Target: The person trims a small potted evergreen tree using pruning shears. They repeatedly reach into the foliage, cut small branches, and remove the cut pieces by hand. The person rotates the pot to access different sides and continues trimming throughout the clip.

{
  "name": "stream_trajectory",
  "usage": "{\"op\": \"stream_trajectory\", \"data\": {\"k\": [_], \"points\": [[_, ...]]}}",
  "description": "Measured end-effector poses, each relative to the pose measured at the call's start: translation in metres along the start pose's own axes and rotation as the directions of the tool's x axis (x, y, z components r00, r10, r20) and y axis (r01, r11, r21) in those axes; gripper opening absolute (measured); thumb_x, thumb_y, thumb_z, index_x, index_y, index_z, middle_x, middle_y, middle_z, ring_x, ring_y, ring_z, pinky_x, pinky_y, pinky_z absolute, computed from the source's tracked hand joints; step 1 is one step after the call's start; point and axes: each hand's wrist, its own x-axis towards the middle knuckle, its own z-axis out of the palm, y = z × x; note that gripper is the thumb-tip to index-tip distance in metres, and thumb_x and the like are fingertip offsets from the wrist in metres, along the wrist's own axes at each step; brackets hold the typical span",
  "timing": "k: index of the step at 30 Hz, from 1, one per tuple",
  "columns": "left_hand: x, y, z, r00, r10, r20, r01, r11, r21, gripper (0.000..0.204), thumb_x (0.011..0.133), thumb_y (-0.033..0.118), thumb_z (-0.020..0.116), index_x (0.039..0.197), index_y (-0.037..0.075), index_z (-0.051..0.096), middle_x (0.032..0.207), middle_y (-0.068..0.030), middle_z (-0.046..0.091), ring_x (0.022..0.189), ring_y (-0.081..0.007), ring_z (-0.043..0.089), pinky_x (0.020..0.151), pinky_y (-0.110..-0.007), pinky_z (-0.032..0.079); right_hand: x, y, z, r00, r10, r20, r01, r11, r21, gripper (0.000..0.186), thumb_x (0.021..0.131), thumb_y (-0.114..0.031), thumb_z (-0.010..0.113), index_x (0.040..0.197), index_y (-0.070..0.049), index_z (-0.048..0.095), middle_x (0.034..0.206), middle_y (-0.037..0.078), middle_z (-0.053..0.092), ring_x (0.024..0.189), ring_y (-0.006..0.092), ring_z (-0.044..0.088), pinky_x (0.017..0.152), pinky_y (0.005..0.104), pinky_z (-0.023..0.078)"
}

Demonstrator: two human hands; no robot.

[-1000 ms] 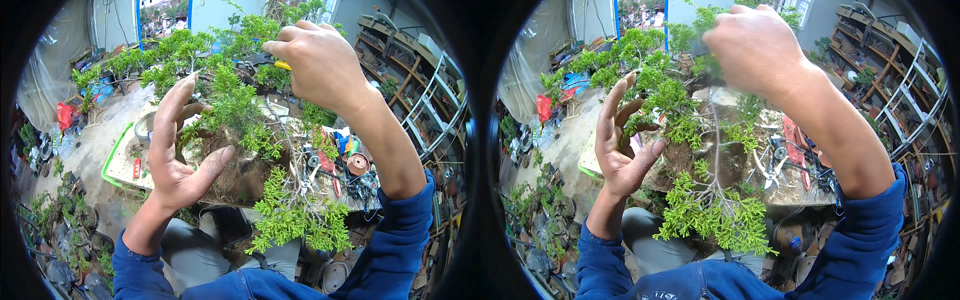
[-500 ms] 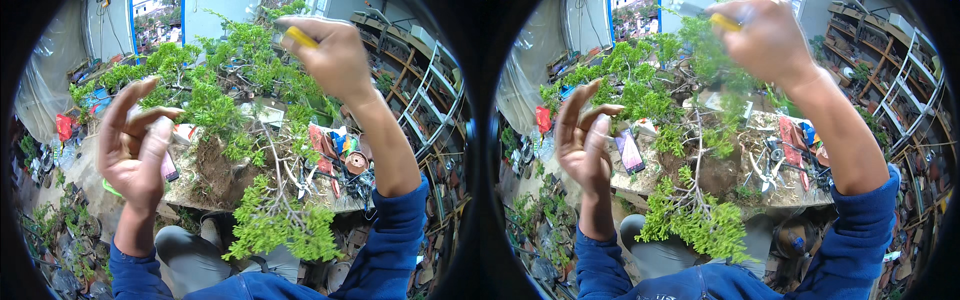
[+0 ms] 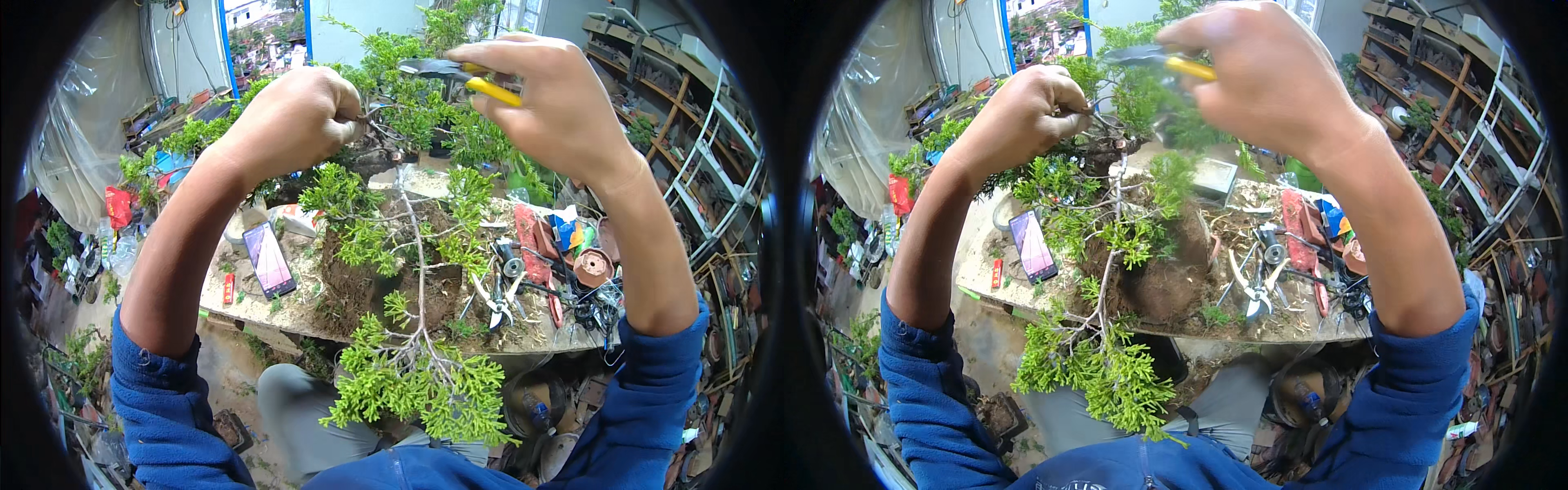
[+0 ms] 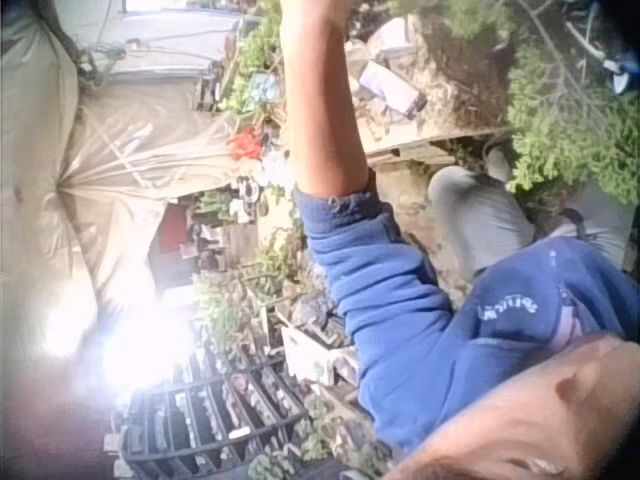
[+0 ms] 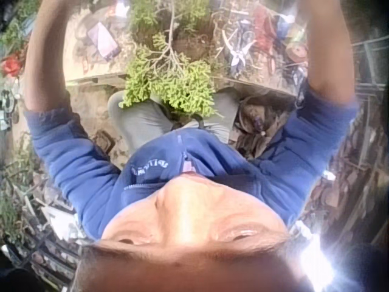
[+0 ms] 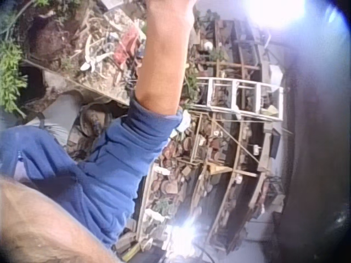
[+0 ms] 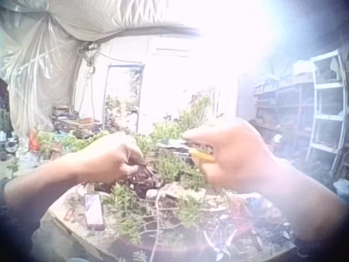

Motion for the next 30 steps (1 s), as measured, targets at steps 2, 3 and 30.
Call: {"op": "stream_trajectory", "data": {"k": [2, 3, 30], "points": [[-0.002, -0.003, 0.001, 0.994, 0.087, -0.061, -0.088, 0.996, -0.011, 0.015, 0.084, 0.009, 0.076, 0.090, -0.005, 0.073, 0.085, -0.0131, 0.067, 0.082, -0.0254, 0.065, 0.079, -0.038, 0.051, 0.008, -0.009, -0.004, 0.995, -0.080, 0.065, 0.087, 0.990, -0.111, 0.037, 0.081, -0.003, 0.076, 0.118, -0.006, 0.075, 0.105, 0.016, 0.075, 0.091, 0.0330, 0.072, 0.084, 0.0392, 0.056], [-0.004, -0.004, 0.001, 0.988, 0.114, -0.106, -0.122, 0.990, -0.068, 0.013, 0.084, 0.008, 0.076, 0.089, -0.005, 0.073, 0.085, -0.0121, 0.066, 0.082, -0.0251, 0.065, 0.080, -0.038, 0.051, 0.014, -0.013, -0.004, 0.983, -0.183, 0.034, 0.186, 0.964, -0.192, 0.037, 0.079, -0.001, 0.075, 0.116, -0.005, 0.076, 0.104, 0.017, 0.074, 0.095, 0.0372, 0.070, 0.086, 0.0417, 0.056], [-0.012, -0.007, 0.007, 0.962, 0.205, -0.178, -0.224, 0.970, -0.094, 0.038, 0.081, -0.005, 0.069, 0.117, 0.003, 0.076, 0.090, -0.0117, 0.073, 0.082, -0.0206, 0.069, 0.079, -0.034, 0.056, 0.024, -0.025, -0.005, 0.984, 0.095, 0.150, -0.071, 0.984, -0.162, 0.028, 0.074, -0.007, 0.066, 0.101, -0.004, 0.076, 0.094, 0.021, 0.072, 0.097, 0.0397, 0.069, 0.089, 0.0485, 0.056]]}}
